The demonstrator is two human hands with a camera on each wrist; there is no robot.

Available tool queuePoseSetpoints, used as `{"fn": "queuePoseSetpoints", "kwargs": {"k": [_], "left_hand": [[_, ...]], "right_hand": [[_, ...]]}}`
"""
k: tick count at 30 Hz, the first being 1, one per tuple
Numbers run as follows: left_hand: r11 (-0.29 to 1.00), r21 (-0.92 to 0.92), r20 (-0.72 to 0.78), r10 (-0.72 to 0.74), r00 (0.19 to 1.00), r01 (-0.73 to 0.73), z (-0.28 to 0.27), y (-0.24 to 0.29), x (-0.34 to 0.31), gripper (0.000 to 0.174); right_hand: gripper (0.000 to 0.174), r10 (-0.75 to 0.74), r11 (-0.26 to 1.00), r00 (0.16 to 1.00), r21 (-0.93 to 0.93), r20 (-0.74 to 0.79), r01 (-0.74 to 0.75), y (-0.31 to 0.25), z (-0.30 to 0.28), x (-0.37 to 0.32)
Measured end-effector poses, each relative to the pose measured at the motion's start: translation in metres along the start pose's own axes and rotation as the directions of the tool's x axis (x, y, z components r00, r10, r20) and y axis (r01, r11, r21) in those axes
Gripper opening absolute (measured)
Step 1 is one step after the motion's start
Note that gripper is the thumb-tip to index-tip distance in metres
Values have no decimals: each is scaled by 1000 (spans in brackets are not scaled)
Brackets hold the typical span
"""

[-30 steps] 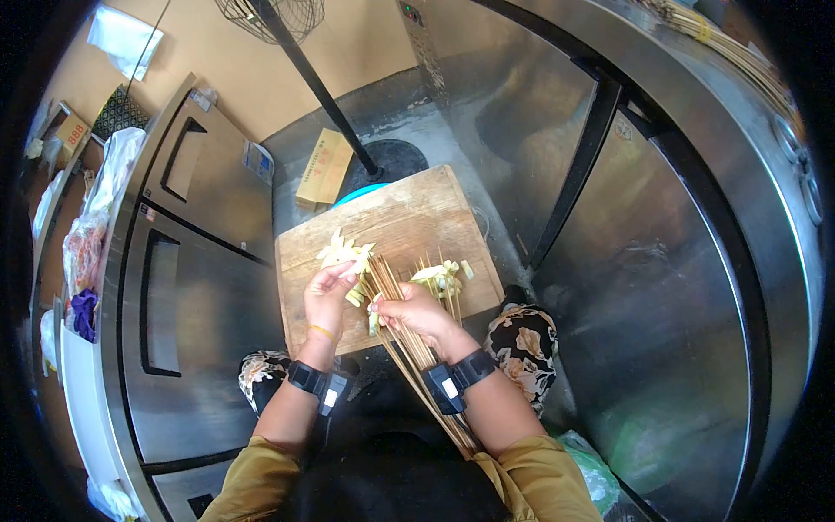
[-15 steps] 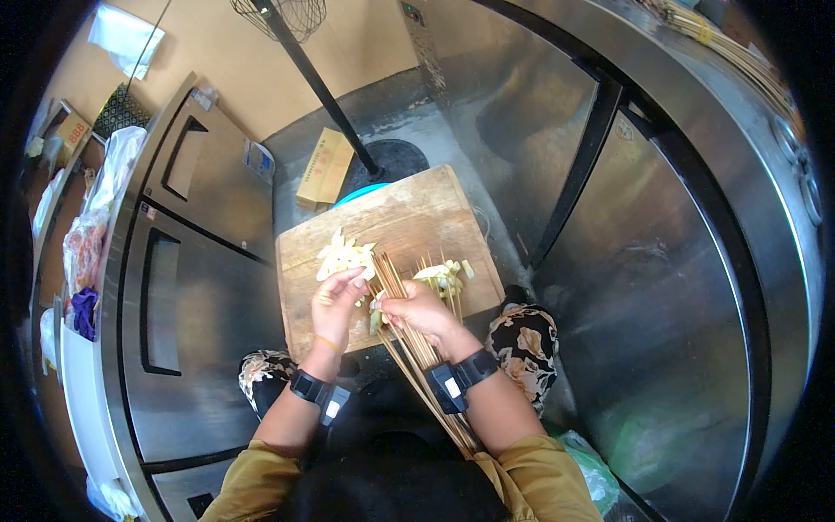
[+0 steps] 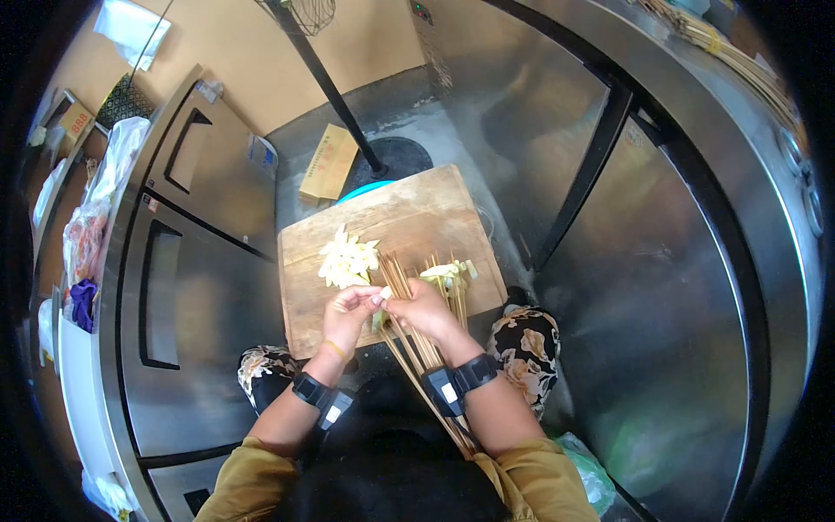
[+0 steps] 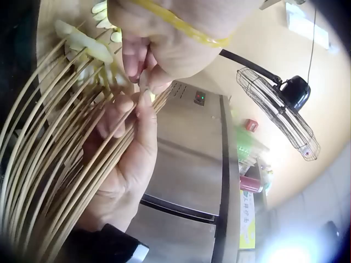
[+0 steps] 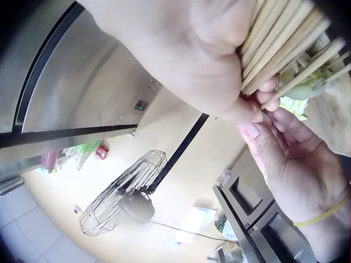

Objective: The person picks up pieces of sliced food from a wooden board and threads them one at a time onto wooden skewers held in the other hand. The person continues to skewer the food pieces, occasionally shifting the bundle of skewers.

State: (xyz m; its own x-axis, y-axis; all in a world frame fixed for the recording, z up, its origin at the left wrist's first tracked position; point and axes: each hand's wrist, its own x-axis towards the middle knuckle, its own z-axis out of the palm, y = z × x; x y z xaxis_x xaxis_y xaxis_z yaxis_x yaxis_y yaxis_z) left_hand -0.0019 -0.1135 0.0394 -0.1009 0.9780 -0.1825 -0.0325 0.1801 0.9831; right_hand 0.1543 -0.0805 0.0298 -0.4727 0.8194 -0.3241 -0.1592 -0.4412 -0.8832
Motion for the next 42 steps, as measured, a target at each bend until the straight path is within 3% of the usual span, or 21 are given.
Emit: {"fn": "queuePoseSetpoints", "kwargs": {"k": [4, 9, 12, 13, 14, 15, 18, 24, 27, 29, 30, 32, 33, 36, 42], "left_hand": [[999, 54, 25, -3, 1000, 2, -4, -24, 8, 14], [995, -30, 90, -87, 992, 90, -10, -24, 12, 15], [998, -24, -39, -65, 997, 64, -30, -30, 30, 13], [984, 126, -59, 133, 989, -125, -40, -37, 40, 17], [883, 436, -106, 243, 964, -175, -51, -45, 45, 21], [689, 702, -113, 360, 926, -182, -56, -42, 48, 24], [448, 847, 62, 448, 892, -284, -69, -47, 58, 30], [262, 930, 168, 320, 932, -257, -60, -20, 59, 23], [166, 937, 199, 466, 862, -306, -62, -21, 59, 16], [651, 730, -7, 312, 950, -209, -72, -43, 69, 16], [829, 545, -76, 196, 978, -124, -69, -39, 69, 17], [968, 247, -57, 59, 997, -43, -66, -29, 63, 21], [996, 87, -30, -7, 1000, 10, -61, -19, 58, 23], [995, -78, 33, -67, 997, 69, -54, -8, 51, 30], [964, -246, 92, -81, 993, 101, -45, 6, 43, 28]], "right_hand": [[25, -84, 996, 996, -30, -16, 83, -19, -1, -15], [19, 52, 962, 993, 263, 101, -77, -21, -8, -17], [15, 87, 943, 992, 312, 95, -113, -18, -9, -12], [14, 97, 941, 991, 315, 93, -122, -16, -9, -11], [14, 107, 940, 990, 315, 90, -130, -15, -9, -10], [14, 113, 940, 990, 314, 86, -135, -15, -9, -9], [16, 133, 942, 989, 304, 57, -144, -16, -7, -9], [11, 160, 953, 987, 262, -1, -155, -23, -1, -11], [10, 140, 966, 990, 219, 11, -139, -14, -2, -4], [10, 138, 970, 990, 197, 21, -140, -13, -2, -4], [10, 138, 973, 990, 185, 27, -140, -13, -1, -3], [9, 109, 980, 993, 164, 41, -115, -11, 0, -2], [9, 95, 983, 994, 154, 47, -102, -11, 0, -2], [9, 80, 977, 993, 189, 89, -96, -9, 1, -2], [8, 40, 972, 991, 224, 130, -68, 0, 1, 4]]}}
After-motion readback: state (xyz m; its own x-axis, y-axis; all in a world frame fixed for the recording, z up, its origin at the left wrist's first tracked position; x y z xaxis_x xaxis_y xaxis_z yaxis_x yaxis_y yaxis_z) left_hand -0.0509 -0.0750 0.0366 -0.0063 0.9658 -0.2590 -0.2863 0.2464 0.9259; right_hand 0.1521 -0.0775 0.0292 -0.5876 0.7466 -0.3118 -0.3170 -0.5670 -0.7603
